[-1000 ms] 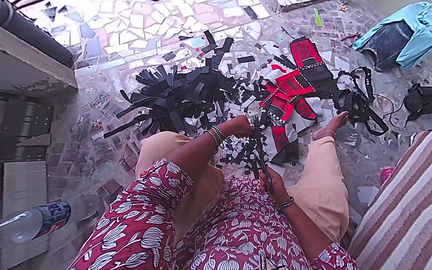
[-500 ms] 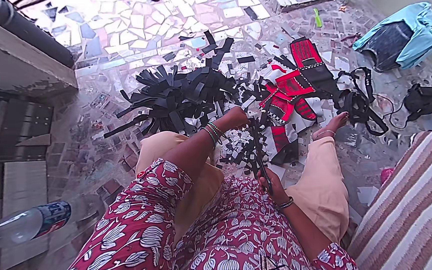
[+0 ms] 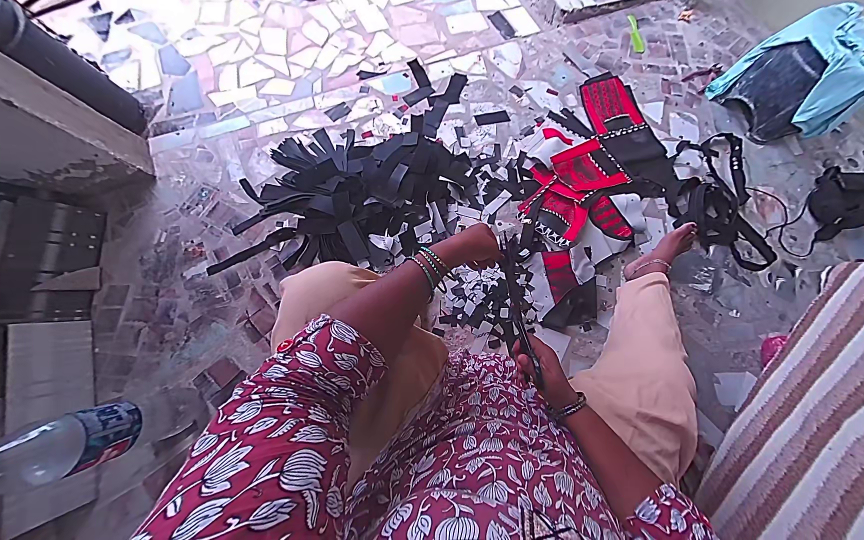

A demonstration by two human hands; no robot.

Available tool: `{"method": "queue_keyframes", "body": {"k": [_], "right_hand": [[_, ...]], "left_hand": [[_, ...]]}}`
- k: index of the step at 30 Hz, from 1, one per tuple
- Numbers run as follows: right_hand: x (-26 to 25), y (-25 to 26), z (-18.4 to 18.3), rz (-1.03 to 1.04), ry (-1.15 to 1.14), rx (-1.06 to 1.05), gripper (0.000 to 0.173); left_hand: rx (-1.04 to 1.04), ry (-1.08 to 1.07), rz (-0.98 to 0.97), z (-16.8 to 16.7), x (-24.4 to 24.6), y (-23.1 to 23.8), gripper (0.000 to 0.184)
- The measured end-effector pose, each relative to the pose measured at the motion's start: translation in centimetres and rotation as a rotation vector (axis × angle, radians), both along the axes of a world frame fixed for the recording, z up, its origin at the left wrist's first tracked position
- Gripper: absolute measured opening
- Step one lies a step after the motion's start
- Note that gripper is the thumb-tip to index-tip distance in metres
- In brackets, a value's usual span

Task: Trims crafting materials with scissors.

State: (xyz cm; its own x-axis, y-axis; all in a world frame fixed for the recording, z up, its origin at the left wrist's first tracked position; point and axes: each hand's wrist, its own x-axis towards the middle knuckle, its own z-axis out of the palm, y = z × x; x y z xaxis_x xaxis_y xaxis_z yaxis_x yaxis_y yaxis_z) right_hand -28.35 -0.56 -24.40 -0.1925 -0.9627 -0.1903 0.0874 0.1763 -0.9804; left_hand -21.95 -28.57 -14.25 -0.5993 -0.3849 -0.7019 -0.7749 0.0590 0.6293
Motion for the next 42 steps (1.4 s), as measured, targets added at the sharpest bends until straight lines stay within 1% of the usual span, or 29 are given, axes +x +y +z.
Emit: {"method": "queue_keyframes", "body": {"k": [9, 20, 24, 28, 33, 37, 40, 42], "right_hand": [[-0.03, -0.01, 0.52, -0.013, -0.048, 0.035, 0.055], [0.01, 0.03, 0.64, -0.029, -0.041, 0.028, 0.036], [0.08, -0.02, 0.73, -0.035, -0.023, 0.026, 0.037], [0.09, -0.02, 0.79, -0.039, 0.003, 0.025, 0.037], [0.06, 0.00, 0.64, -0.049, -0.023, 0.024, 0.035], [0.13, 0.00, 0.49, -0.048, -0.004, 0.040, 0.048], [0.13, 0.08, 0.44, -0.044, -0.003, 0.034, 0.051], [0.05, 0.07, 0.22, -0.031, -0.008, 0.009, 0.056]], "left_hand": [[0.013, -0.006, -0.048, -0.02, -0.01, -0.08, 0.017], [0.013, 0.004, -0.038, 0.24, -0.07, 0.03, 0.023], [0.042, 0.019, -0.024, -0.06, 0.07, -0.13, 0.025], [0.070, 0.033, -0.021, 0.53, 0.21, 0.18, 0.024], [0.063, 0.029, -0.015, 0.16, 0.03, 0.32, 0.023], [0.065, 0.035, -0.009, -0.27, -0.01, 0.49, 0.024], [0.073, 0.032, -0.010, -0.30, -0.05, 0.54, 0.023], [0.078, 0.017, -0.028, 0.07, -0.15, 0.84, 0.023]]}}
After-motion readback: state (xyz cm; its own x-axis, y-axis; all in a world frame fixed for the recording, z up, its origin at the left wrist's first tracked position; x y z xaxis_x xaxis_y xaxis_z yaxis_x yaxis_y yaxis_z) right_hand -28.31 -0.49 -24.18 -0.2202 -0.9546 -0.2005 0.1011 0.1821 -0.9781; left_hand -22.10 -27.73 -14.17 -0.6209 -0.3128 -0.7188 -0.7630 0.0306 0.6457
